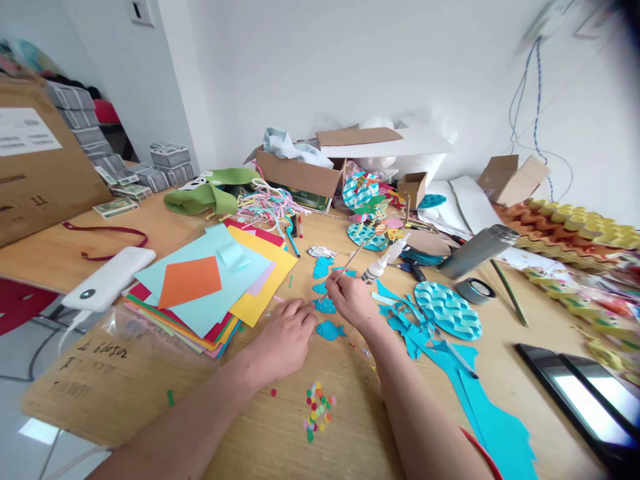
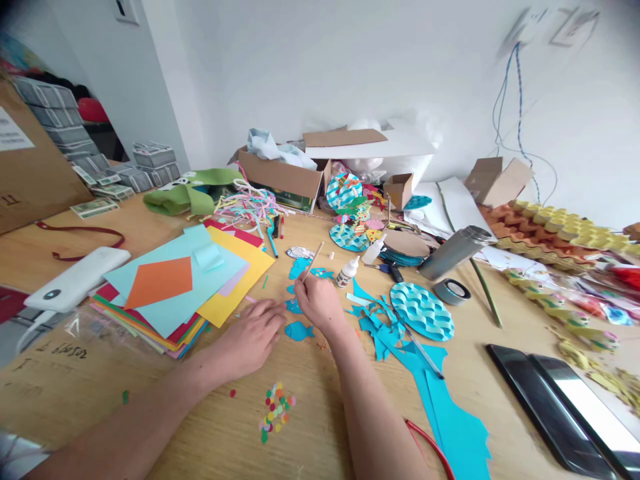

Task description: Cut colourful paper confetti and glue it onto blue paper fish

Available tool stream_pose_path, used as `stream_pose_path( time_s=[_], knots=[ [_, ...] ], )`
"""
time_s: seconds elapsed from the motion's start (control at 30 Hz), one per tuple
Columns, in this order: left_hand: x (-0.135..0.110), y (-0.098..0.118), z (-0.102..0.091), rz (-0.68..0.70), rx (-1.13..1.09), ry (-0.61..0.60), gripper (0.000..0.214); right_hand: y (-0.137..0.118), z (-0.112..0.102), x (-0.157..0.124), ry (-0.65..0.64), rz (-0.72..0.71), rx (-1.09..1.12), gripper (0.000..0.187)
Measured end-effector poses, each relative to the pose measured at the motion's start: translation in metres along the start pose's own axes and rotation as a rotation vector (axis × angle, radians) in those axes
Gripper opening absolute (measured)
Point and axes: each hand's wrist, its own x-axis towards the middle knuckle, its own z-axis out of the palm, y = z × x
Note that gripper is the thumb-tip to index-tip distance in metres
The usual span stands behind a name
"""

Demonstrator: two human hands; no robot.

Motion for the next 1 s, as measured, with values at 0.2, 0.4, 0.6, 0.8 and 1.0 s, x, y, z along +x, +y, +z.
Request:
stream_pose_path(
  time_s=[0.2, 0.4, 0.6, 0.8, 1.0],
  knots=[
    [-0.0004, -0.0002, 0.0014, 0.001, 0.005, 0.006, 0.03, 0.001, 0.0014, 0.0002, 0.013, -0.006, -0.019, 0.025],
    [0.0001, 0.0006, -0.0005, 0.013, 0.03, 0.006, 0.028, 0.0021, 0.0028, 0.0003, 0.018, -0.005, -0.029, 0.026],
    [0.0002, 0.0005, -0.0005, 0.016, 0.036, 0.007, 0.027, 0.0025, 0.0029, 0.0004, 0.017, 0.0, -0.035, 0.026],
    [-0.0004, 0.0004, 0.0, 0.011, 0.028, 0.011, 0.03, 0.0023, 0.0031, 0.0004, 0.012, -0.002, -0.047, 0.026],
    [-0.0005, 0.0004, -0.0004, 0.011, 0.031, 0.0, 0.03, 0.0025, 0.0034, 0.0004, 0.01, -0.001, -0.066, 0.027]
  ],
)
